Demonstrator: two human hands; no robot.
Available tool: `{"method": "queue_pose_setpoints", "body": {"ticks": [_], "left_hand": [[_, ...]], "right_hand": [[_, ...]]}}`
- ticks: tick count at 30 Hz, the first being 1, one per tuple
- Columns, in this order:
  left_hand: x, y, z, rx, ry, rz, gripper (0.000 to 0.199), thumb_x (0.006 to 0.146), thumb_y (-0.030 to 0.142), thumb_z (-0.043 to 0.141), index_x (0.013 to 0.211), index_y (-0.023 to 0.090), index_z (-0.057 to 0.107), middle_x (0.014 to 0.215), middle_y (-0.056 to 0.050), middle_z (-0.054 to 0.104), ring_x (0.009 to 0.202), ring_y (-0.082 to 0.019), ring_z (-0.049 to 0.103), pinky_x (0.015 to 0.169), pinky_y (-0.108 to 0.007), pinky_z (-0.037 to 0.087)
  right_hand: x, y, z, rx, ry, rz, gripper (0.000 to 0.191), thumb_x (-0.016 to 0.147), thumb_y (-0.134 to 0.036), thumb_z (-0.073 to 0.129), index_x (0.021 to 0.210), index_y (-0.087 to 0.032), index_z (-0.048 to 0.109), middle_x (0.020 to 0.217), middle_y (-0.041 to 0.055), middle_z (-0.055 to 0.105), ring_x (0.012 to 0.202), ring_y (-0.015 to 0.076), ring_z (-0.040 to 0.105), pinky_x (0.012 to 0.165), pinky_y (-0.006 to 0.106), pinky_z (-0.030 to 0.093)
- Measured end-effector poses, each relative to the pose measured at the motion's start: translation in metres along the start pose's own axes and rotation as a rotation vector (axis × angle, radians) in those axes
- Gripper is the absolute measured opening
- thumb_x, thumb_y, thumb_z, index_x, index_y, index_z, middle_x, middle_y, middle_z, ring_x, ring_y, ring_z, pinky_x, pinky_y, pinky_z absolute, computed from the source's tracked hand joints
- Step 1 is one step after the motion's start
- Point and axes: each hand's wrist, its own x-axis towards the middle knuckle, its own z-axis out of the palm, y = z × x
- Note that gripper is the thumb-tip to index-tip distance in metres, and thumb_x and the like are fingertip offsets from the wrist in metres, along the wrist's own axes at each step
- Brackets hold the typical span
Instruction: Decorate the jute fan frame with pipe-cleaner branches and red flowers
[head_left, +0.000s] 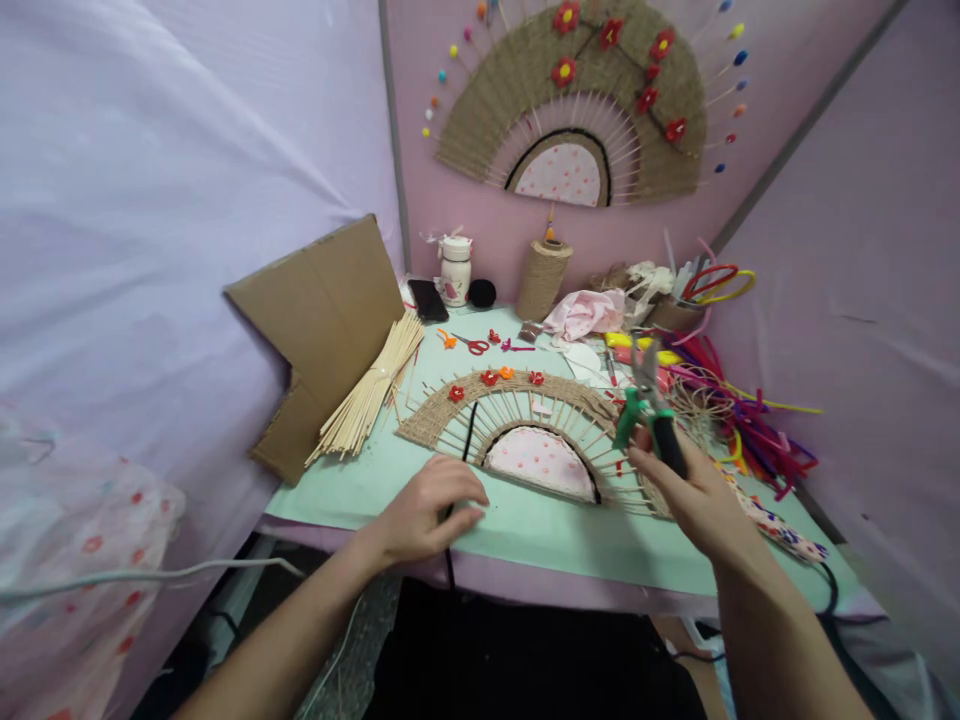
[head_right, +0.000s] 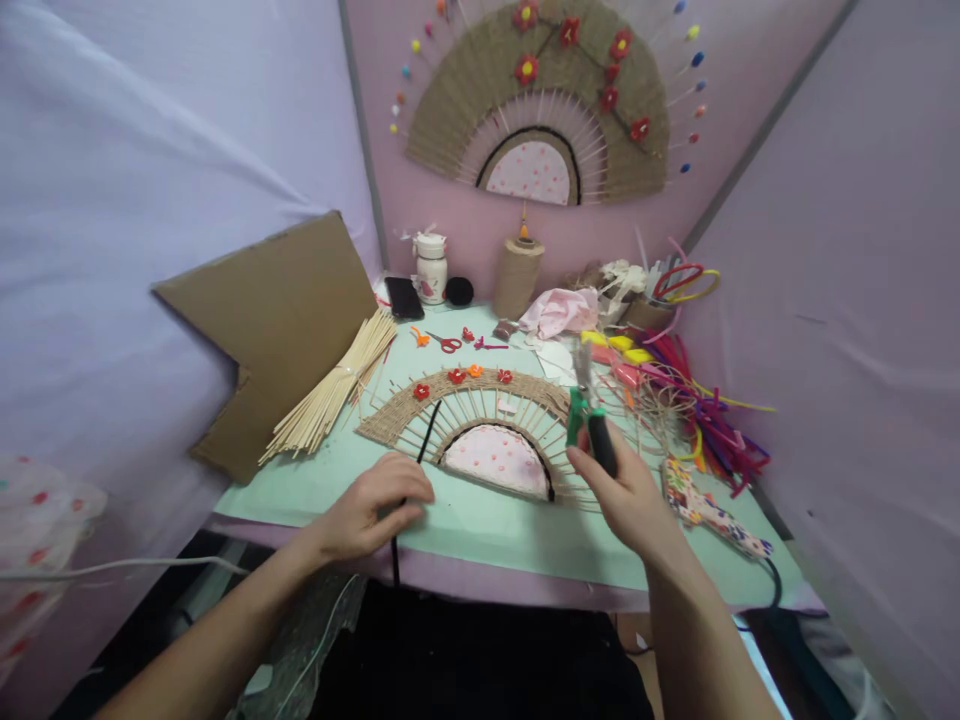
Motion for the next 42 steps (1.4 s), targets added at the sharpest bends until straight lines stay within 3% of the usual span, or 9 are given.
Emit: {"method": "queue_pose_setpoints", "body": {"ticks": [4,7,12,18,24,28,33,37,42], "left_hand": [[0.018,-0.015,0.001,0.302,0.270,-0.412,0.022,0.090,0.037,0.054,0.095,0.019,0.066,0.093,-0.009,0.069,0.085,-0.021,0.062,0.079,-0.036,0.048],[0.034,-0.020,0.015,0.482,0.189,-0.464,0.020,0.084,0.037,0.064,0.086,0.017,0.064,0.087,-0.009,0.066,0.084,-0.023,0.061,0.075,-0.035,0.048],[0.036,-0.017,0.037,0.531,0.124,-0.459,0.012,0.087,0.026,0.058,0.081,0.016,0.061,0.084,-0.008,0.064,0.084,-0.023,0.061,0.076,-0.034,0.049],[0.025,-0.015,0.027,0.349,0.205,-0.475,0.016,0.088,0.016,0.047,0.081,0.018,0.061,0.082,-0.007,0.067,0.081,-0.020,0.062,0.075,-0.033,0.047],[0.022,-0.024,-0.019,-0.232,0.605,-0.675,0.021,0.079,0.028,0.057,0.098,0.018,0.057,0.073,0.000,0.066,0.062,-0.013,0.060,0.059,-0.024,0.046],[0.023,-0.033,-0.035,-0.439,0.812,-0.691,0.025,0.071,0.030,0.062,0.092,0.016,0.061,0.069,0.001,0.065,0.057,-0.010,0.057,0.056,-0.022,0.048],[0.017,-0.036,-0.033,-0.545,0.759,-0.747,0.031,0.065,0.035,0.067,0.087,0.013,0.070,0.077,-0.006,0.072,0.072,-0.018,0.067,0.074,-0.033,0.056],[0.010,-0.033,-0.035,-0.356,0.657,-0.665,0.033,0.069,0.035,0.071,0.095,0.015,0.073,0.086,-0.007,0.074,0.084,-0.021,0.069,0.085,-0.037,0.054],[0.007,-0.025,-0.043,0.327,0.727,-0.447,0.017,0.083,0.030,0.060,0.084,0.020,0.073,0.092,-0.007,0.068,0.089,-0.021,0.063,0.084,-0.035,0.050]], "right_hand": [[0.059,-0.007,0.005,-0.645,-0.091,-0.060,0.023,0.084,-0.038,0.053,0.097,-0.020,0.057,0.112,0.0145,0.059,0.107,0.0330,0.055,0.094,0.048,0.044],[0.101,0.000,0.014,-0.966,-0.073,0.089,0.037,0.087,-0.039,0.048,0.115,-0.016,0.056,0.128,0.0222,0.053,0.117,0.0396,0.052,0.096,0.053,0.041],[0.124,0.008,0.026,-1.016,-0.166,0.183,0.049,0.089,-0.042,0.045,0.128,-0.013,0.051,0.134,0.0264,0.050,0.121,0.0420,0.051,0.095,0.054,0.040],[0.104,-0.005,0.032,-0.957,-0.177,0.115,0.043,0.090,-0.041,0.045,0.121,-0.014,0.053,0.127,0.0218,0.055,0.112,0.0369,0.056,0.091,0.047,0.043],[0.096,-0.004,0.023,-0.935,-0.082,0.010,0.039,0.088,-0.041,0.046,0.116,-0.015,0.055,0.125,0.0209,0.055,0.109,0.0365,0.055,0.090,0.045,0.042],[0.120,0.008,0.016,-1.030,-0.057,0.047,0.046,0.088,-0.044,0.046,0.121,-0.014,0.053,0.129,0.0224,0.052,0.116,0.0388,0.050,0.095,0.048,0.038],[0.171,0.030,0.017,-1.100,-0.068,0.117,0.053,0.088,-0.045,0.048,0.129,-0.012,0.050,0.133,0.0242,0.049,0.119,0.0404,0.049,0.097,0.051,0.036],[0.205,0.048,0.022,-1.140,-0.039,0.169,0.067,0.086,-0.041,0.054,0.141,-0.007,0.039,0.142,0.0285,0.041,0.128,0.0431,0.042,0.102,0.054,0.029],[0.224,0.071,0.022,-1.143,-0.117,0.172,0.067,0.087,-0.041,0.052,0.142,-0.005,0.039,0.144,0.0297,0.039,0.131,0.0428,0.037,0.103,0.055,0.028]]}}
